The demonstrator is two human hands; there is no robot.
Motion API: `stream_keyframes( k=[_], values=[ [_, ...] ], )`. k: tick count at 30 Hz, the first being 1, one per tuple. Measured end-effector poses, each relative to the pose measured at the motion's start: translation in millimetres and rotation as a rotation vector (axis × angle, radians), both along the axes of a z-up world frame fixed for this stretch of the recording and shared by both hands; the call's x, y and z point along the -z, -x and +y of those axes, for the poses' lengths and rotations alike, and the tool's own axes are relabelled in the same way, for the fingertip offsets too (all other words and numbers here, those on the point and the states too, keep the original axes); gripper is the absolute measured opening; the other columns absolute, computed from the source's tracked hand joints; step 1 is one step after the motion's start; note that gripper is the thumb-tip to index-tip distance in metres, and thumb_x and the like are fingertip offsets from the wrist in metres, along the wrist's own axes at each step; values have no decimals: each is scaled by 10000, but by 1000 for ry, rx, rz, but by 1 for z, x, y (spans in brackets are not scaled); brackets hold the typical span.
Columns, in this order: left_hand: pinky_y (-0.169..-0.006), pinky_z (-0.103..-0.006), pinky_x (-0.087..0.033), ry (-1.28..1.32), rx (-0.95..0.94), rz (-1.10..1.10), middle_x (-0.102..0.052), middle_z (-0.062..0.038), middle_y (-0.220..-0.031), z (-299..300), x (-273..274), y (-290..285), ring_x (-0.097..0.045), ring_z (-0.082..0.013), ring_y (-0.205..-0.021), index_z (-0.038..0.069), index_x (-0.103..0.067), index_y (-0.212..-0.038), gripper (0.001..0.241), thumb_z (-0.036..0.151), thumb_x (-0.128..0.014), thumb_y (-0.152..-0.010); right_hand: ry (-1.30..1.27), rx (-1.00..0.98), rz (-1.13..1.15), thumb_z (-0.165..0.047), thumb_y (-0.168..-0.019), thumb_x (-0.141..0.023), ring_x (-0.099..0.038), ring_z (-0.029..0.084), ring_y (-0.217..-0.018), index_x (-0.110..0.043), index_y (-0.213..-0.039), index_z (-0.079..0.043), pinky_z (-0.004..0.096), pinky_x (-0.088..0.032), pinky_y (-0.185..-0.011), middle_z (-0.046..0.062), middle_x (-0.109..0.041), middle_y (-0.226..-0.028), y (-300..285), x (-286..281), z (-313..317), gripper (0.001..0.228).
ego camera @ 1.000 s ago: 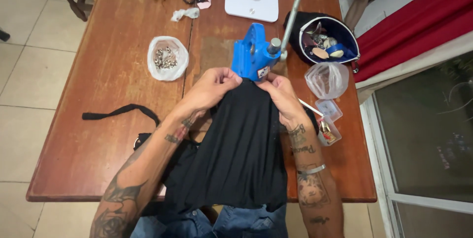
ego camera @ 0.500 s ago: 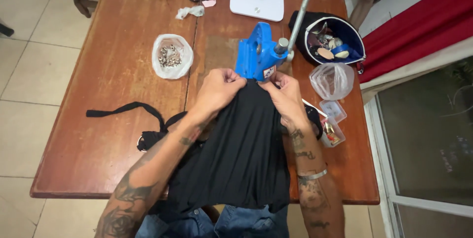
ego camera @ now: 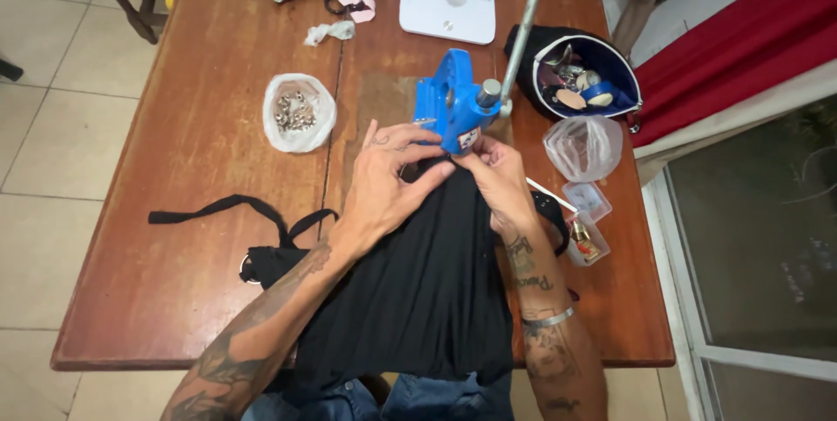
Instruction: Attaching metal eyelets to a black garment using a manual hand press and a screwdriver for positioning.
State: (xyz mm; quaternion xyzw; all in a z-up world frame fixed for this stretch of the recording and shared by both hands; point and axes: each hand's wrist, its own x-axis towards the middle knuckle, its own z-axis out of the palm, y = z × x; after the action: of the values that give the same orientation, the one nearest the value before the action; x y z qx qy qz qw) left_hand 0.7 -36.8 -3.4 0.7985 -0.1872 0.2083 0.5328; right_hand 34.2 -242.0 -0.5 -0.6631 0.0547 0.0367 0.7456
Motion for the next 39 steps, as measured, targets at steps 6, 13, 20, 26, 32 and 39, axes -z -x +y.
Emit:
stream_keyframes(
  k=[6, 13, 20, 26, 32, 39],
  values=[
    [-1425, -671, -342, 84, -45, -56, -926, -21, -1275, -10, 14, -5, -796, -354, -1373, 202, -954, -1181, 148, 325, -963, -1098, 282, 14, -186, -169, -1058, -980, -860, 208, -1150, -819, -1477, -58, 394, -715, -1061, 173, -860, -1272, -22, 21, -69, 463],
    [-1454, -752, -201, 34, -120, -183, -905, -20, -1257, -16, 19, -2, -741, -365, -1397, 178, -929, -1167, 154, 324, -941, -1121, 672, 129, -245, -420, -959, -1113, -769, 85, -915, -888, -1316, -104, 250, -667, -860, 62, -867, -1118, -68, 29, -113, 527],
    [-1457, -759, -180, 64, -134, -185, -913, -16, -1247, -17, 20, -4, -737, -357, -1379, 187, -940, -1170, 145, 308, -964, -1095, 898, 234, -155, -471, -773, -1154, -798, 173, -953, -873, -1236, -248, 347, -643, -887, -38, -798, -1117, -104, 77, -110, 586],
    [-1457, -763, -191, 80, -113, -172, -911, -2, -1250, -16, 25, -7, -735, -351, -1380, 193, -942, -1164, 137, 311, -964, -1098, 484, 192, -142, -278, -870, -1142, -806, 73, -869, -892, -1272, -116, 255, -670, -828, 28, -855, -1050, -104, 74, -124, 501],
    [-1467, -742, -203, 99, -122, -166, -915, 13, -1238, -17, 29, -7, -743, -338, -1370, 210, -946, -1165, 159, 343, -983, -1085, 421, 234, -98, -244, -1036, -993, -814, 99, -826, -945, -1265, -145, 230, -695, -802, 85, -893, -1013, -94, 64, -132, 253],
    [-1467, -732, -204, 101, -122, -159, -918, 0, -1236, -17, 27, -5, -745, -343, -1369, 199, -951, -1165, 159, 334, -982, -1087, 845, 210, -48, -544, -858, -1099, -881, 180, -908, -970, -1168, -254, 350, -685, -855, -14, -922, -957, -85, 38, -117, 444]
  ],
)
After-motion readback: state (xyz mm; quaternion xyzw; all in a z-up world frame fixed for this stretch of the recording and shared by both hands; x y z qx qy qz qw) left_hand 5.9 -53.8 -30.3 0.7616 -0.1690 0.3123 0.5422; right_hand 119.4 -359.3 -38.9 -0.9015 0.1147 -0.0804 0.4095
